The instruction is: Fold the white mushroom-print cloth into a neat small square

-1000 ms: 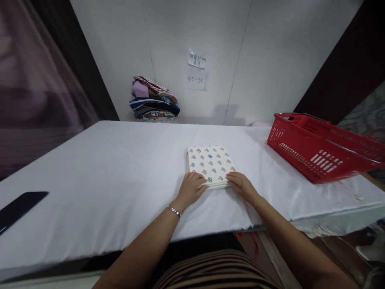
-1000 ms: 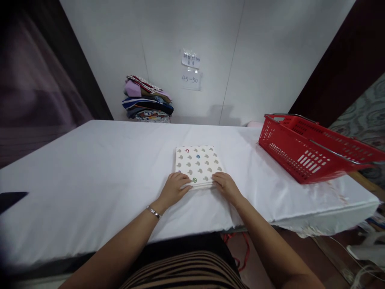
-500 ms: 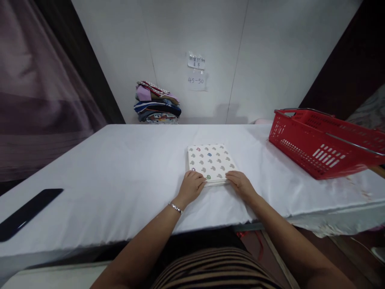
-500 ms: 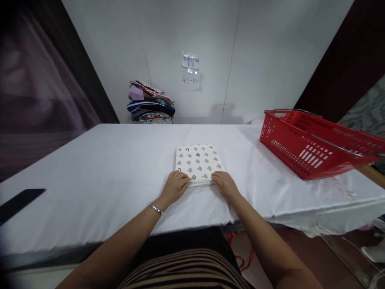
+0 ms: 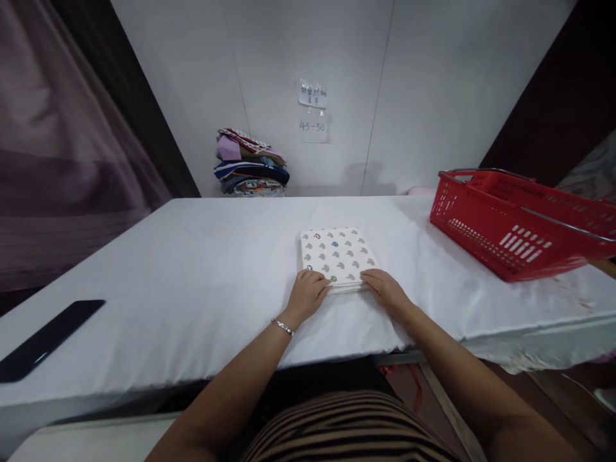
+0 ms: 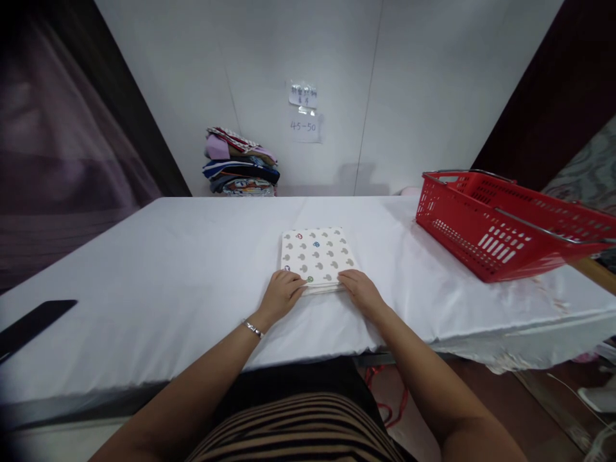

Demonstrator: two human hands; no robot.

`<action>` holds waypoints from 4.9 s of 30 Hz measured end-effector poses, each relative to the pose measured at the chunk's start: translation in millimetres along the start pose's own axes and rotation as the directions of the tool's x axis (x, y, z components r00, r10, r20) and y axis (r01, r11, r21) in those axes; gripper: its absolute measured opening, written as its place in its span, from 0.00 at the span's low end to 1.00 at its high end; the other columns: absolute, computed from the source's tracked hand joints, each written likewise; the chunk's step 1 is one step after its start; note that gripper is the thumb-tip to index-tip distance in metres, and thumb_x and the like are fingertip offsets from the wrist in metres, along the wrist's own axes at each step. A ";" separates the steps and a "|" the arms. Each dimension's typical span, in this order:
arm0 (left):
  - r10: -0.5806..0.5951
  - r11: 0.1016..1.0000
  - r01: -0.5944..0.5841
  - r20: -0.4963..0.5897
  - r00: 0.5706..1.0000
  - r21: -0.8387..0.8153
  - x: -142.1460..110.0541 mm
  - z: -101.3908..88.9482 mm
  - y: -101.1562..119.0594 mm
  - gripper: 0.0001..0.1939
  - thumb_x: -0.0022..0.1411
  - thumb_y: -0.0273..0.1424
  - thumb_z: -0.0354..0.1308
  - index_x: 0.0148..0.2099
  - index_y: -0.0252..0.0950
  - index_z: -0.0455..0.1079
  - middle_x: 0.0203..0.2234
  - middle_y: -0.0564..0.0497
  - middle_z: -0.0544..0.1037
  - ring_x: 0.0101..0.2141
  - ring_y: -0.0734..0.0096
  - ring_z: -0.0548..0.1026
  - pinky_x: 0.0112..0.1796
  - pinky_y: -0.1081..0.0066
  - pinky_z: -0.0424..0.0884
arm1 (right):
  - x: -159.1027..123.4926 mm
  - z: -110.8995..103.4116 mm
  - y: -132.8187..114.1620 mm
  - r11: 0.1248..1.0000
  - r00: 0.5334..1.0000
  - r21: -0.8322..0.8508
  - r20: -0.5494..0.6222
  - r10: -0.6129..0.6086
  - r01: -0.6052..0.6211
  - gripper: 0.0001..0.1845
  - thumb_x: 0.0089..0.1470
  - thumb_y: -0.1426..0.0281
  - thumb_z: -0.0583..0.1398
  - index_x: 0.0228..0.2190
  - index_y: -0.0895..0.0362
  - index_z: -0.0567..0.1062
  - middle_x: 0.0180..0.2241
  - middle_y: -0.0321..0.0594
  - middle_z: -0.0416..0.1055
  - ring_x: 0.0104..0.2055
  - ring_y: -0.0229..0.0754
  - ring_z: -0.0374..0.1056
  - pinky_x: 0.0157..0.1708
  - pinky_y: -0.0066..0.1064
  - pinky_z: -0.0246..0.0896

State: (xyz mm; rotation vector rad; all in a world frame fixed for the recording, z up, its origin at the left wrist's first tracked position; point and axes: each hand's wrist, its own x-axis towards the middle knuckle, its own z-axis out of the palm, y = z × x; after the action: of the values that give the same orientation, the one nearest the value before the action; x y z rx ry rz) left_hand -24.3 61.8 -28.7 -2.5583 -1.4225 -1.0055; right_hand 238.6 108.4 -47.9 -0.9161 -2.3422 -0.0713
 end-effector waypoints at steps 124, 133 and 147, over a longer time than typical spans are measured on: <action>0.017 0.990 -0.028 0.079 0.997 0.135 23.9 -1.6 14.1 0.10 0.64 0.31 0.48 0.32 0.36 0.66 0.30 0.50 0.70 0.34 0.67 0.66 0.36 0.65 0.61 | 6.2 4.8 -42.2 0.998 0.998 -0.011 -0.003 0.058 -0.058 0.12 0.57 0.74 0.53 0.38 0.54 0.75 0.35 0.43 0.70 0.38 0.44 0.63 0.39 0.36 0.61; 0.019 0.999 -0.023 0.072 0.997 0.050 12.0 15.4 0.5 0.09 0.64 0.30 0.49 0.32 0.36 0.66 0.30 0.51 0.68 0.34 0.69 0.66 0.37 0.67 0.62 | 0.4 -15.9 -25.8 0.977 0.990 0.172 -0.028 0.136 -0.129 0.14 0.54 0.76 0.52 0.37 0.52 0.75 0.37 0.41 0.71 0.40 0.43 0.67 0.40 0.37 0.65; 0.021 1.000 -0.022 0.039 0.999 0.013 11.0 18.6 -1.4 0.08 0.63 0.29 0.48 0.33 0.36 0.66 0.30 0.50 0.69 0.33 0.68 0.66 0.36 0.66 0.62 | -27.3 -18.7 16.7 0.794 0.835 0.326 -0.024 0.549 -0.513 0.09 0.51 0.69 0.55 0.30 0.55 0.75 0.30 0.39 0.73 0.33 0.42 0.69 0.35 0.36 0.65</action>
State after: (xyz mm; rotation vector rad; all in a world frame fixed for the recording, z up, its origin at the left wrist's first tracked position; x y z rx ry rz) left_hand -11.7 77.1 -37.6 -2.5916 -1.4026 -0.9456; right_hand 274.6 99.9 -50.9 -1.3307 -1.8335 0.4488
